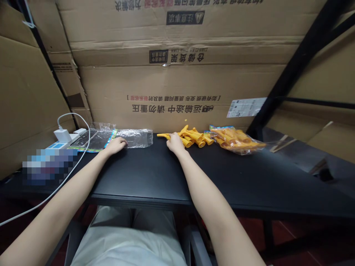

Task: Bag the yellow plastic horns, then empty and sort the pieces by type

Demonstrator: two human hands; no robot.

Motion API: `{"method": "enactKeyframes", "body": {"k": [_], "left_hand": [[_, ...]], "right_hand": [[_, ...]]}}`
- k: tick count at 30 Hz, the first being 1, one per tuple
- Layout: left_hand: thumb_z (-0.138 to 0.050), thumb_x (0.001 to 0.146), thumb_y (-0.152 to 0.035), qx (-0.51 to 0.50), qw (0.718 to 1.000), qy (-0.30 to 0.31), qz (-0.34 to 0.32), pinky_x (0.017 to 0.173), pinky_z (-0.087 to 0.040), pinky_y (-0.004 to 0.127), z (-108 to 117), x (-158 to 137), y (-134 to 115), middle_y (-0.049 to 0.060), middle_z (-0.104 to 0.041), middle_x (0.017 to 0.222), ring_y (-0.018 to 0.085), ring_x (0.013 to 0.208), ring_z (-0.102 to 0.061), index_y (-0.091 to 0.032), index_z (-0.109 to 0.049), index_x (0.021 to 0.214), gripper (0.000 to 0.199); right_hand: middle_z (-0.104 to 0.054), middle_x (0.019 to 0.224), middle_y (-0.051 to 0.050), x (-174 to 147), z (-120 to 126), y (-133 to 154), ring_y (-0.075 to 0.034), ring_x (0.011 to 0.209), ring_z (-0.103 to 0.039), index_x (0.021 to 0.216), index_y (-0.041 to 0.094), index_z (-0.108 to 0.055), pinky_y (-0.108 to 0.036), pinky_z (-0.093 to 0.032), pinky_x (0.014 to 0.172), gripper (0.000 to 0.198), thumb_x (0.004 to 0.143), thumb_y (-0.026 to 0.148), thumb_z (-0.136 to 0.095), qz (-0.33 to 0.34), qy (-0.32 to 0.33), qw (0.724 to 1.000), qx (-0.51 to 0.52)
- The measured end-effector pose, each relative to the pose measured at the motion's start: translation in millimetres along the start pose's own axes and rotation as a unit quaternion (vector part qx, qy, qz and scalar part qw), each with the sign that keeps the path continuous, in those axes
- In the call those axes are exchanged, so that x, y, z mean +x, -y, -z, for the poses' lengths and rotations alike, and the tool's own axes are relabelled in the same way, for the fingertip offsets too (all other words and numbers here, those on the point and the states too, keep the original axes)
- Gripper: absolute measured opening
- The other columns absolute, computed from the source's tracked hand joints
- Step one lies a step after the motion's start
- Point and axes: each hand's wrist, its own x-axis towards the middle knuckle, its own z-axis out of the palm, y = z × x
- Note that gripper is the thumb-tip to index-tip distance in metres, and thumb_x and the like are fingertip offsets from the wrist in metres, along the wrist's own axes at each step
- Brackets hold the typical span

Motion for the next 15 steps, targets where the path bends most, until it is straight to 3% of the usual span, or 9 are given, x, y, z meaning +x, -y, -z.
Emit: {"method": "enactKeyframes", "body": {"k": [6, 10, 15], "left_hand": [[-0.042, 0.086, -0.028, 0.071, 0.995, 0.002, 0.075, 0.098, -0.040, 0.043, -4, -3, 1, 0.011, -0.060, 0.120, 0.027, 0.116, -0.052, -0.020, -0.062, 0.101, 0.026], [-0.042, 0.084, -0.022, 0.058, 0.990, 0.020, 0.124, 0.098, -0.039, 0.044, -3, -3, 2, 0.015, -0.057, 0.124, 0.028, 0.118, -0.052, -0.017, -0.054, 0.109, 0.029], [-0.042, 0.080, -0.019, 0.045, 0.986, 0.022, 0.158, 0.102, -0.032, 0.054, -2, -3, 2, 0.018, -0.054, 0.130, 0.032, 0.126, -0.045, -0.015, -0.050, 0.117, 0.038]], "right_hand": [[-0.060, 0.114, -0.012, 1, 6, 7, -0.025, 0.107, -0.057, 0.121, 0.015, -0.062, -0.038, -0.043, 0.099, 0.047, 0.076, 0.015, -0.048, 0.050, -0.070, 0.989, 0.119], [-0.062, 0.112, -0.009, -4, 8, 18, -0.019, 0.102, -0.060, 0.115, 0.015, -0.065, -0.033, -0.046, 0.093, 0.044, 0.073, 0.013, -0.051, 0.107, -0.002, 0.971, 0.215], [-0.066, 0.113, -0.006, -12, 7, 24, -0.016, 0.102, -0.062, 0.108, 0.017, -0.068, -0.029, -0.046, 0.094, 0.043, 0.070, 0.005, -0.051, 0.114, 0.117, 0.952, 0.258]]}}
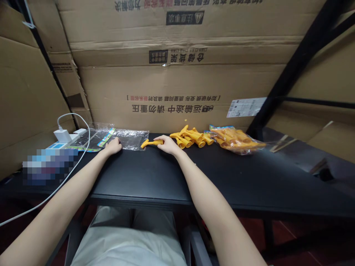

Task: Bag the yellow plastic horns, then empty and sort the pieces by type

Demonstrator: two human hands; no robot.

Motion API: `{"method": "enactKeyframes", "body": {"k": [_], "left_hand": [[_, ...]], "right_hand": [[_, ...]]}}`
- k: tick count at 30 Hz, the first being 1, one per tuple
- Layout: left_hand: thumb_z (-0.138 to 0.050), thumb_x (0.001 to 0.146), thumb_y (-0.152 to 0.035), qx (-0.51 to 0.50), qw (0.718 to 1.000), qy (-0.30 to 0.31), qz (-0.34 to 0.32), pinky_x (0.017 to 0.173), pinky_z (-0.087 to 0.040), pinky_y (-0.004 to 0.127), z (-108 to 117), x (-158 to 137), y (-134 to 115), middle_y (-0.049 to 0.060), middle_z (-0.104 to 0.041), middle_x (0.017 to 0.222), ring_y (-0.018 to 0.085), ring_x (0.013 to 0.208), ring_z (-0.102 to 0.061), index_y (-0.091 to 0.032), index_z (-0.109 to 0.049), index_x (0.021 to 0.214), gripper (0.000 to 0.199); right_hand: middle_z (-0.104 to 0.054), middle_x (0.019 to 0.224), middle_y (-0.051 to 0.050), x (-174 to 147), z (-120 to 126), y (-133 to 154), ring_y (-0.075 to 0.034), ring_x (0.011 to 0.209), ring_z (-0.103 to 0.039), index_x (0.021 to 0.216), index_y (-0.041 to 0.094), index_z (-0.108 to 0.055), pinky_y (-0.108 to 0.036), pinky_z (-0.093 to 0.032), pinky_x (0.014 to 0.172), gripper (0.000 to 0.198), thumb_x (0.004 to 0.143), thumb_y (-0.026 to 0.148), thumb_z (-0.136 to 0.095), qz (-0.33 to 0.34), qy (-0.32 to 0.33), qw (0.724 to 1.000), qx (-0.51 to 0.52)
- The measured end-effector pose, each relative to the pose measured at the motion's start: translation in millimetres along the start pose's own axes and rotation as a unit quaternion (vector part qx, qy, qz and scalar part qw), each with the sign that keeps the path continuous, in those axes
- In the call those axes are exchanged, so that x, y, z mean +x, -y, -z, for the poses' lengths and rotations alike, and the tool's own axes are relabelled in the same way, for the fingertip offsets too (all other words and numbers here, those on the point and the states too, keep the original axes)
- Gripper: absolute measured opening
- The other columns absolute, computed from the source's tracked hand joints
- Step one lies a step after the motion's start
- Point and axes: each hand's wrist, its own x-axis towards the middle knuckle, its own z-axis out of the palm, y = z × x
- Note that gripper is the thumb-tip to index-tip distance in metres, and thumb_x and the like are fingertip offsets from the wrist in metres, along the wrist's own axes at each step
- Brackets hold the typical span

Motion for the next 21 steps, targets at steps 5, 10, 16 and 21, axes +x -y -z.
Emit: {"method": "enactKeyframes", "body": {"k": [5, 10, 16, 21], "left_hand": [[-0.043, 0.077, -0.018, 0.000, 1.000, 0.009, -0.013, 0.103, -0.030, 0.058, 0, 1, 1, 0.018, -0.054, 0.132, 0.033, 0.126, -0.046, -0.016, -0.052, 0.118, 0.042], [-0.043, 0.076, -0.015, -0.007, 0.999, 0.019, -0.025, 0.103, -0.031, 0.057, 1, 0, 1, 0.017, -0.054, 0.131, 0.032, 0.123, -0.048, -0.017, -0.052, 0.120, 0.045], [-0.042, 0.076, -0.014, -0.009, 0.999, 0.037, -0.039, 0.104, -0.031, 0.056, 5, -3, -3, 0.016, -0.053, 0.133, 0.032, 0.125, -0.047, -0.017, -0.050, 0.123, 0.048], [-0.042, 0.077, -0.013, -0.011, 0.998, 0.036, -0.051, 0.103, -0.034, 0.050, 5, -4, -5, 0.014, -0.055, 0.131, 0.030, 0.123, -0.049, -0.017, -0.051, 0.124, 0.048]], "right_hand": [[-0.068, 0.112, -0.006, -2, -3, 0, -0.017, 0.103, -0.062, 0.106, 0.017, -0.069, -0.030, -0.045, 0.095, 0.039, 0.073, 0.004, -0.053, -0.022, 0.025, 0.999, -0.017], [-0.067, 0.112, -0.006, -1, -11, 4, -0.016, 0.103, -0.062, 0.106, 0.017, -0.069, -0.028, -0.045, 0.095, 0.042, 0.071, 0.001, -0.053, 0.006, 0.026, 0.999, -0.030], [-0.065, 0.110, -0.007, 2, -14, 4, -0.016, 0.103, -0.061, 0.103, 0.017, -0.070, -0.029, -0.044, 0.097, 0.042, 0.069, -0.001, -0.053, 0.046, 0.011, 0.996, -0.079], [-0.063, 0.110, -0.010, 1, -11, 4, -0.019, 0.104, -0.061, 0.107, 0.015, -0.069, -0.031, -0.045, 0.097, 0.040, 0.073, 0.003, -0.053, 0.036, -0.019, 0.989, -0.146]]}}
